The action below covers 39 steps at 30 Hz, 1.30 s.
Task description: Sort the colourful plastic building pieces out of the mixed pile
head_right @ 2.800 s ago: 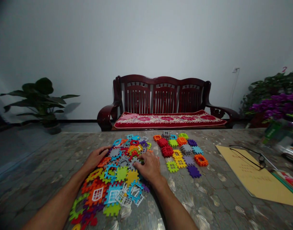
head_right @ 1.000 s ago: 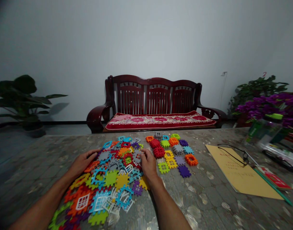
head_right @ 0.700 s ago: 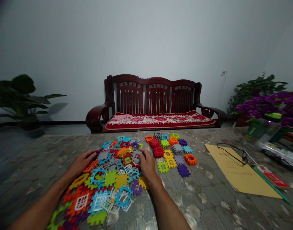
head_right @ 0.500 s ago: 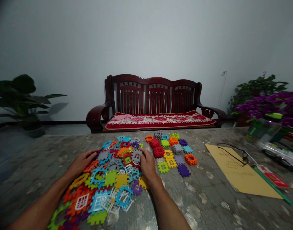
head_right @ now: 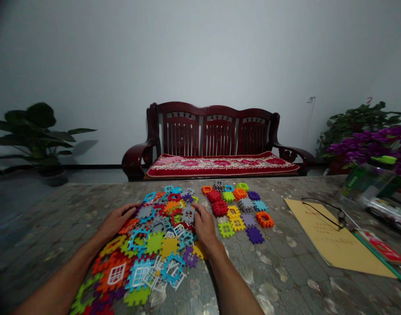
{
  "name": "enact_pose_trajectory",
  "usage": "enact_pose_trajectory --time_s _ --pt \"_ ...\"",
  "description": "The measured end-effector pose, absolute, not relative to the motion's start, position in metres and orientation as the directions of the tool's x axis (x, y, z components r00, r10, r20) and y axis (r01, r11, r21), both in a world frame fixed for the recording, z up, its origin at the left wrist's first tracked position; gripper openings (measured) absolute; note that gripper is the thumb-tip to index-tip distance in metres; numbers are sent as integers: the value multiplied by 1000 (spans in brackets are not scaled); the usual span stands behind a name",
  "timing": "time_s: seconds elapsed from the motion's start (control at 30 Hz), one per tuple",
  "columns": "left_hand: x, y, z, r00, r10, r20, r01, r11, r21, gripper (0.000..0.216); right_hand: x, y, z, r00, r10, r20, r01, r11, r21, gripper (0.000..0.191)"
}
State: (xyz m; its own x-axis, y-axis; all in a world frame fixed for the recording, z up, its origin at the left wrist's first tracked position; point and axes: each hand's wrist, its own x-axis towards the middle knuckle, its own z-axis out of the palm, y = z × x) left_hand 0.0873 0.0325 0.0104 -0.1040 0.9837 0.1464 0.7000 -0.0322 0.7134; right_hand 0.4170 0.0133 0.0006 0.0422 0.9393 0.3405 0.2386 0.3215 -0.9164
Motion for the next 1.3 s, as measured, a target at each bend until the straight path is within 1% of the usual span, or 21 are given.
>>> enact_pose_trajectory --time_s 0.2,0.3,0.37,0.47,0.57,0.67,0.77,0.93,1.03,1.1,1.2,1.3 --pt "90 30 12 -128 980 151 669 -27 742 46 416 13 2 29 938 345 226 330 -917 38" --pt "92 29 15 -139 977 160 667 -27 744 45 417 13 1 37 938 343 265 322 -909 38" --pt "93 28 16 -136 977 162 673 -29 739 44 418 14 1 39 925 377 317 346 -883 36" --pt "94 28 17 -122 978 172 689 -41 724 45 419 12 4 26 884 466 432 411 -803 32" --pt "93 28 17 -120 976 183 684 -53 728 44 418 8 9 -3 832 555 561 461 -688 29" --pt "91 29 14 -111 976 186 669 -65 740 43 414 2 16 -94 791 604 613 524 -591 31" --pt "88 32 9 -107 977 184 658 -69 749 44 405 -5 22 -192 780 596 608 571 -552 31" --pt "88 33 6 -116 977 179 617 -71 784 42 384 -11 33 -281 780 559 590 600 -540 24" --pt "89 32 7 -119 975 188 628 -73 775 42 376 -9 36 -341 775 532 604 615 -507 24" --pt "89 31 8 -115 974 193 635 -77 769 42 374 -4 35 -338 778 530 620 608 -496 28" --pt "90 31 8 -102 974 204 630 -95 771 41 376 9 29 -253 807 533 654 549 -521 35" --pt "91 30 11 -99 972 212 627 -105 772 40 379 22 24 -231 844 483 676 497 -545 42"
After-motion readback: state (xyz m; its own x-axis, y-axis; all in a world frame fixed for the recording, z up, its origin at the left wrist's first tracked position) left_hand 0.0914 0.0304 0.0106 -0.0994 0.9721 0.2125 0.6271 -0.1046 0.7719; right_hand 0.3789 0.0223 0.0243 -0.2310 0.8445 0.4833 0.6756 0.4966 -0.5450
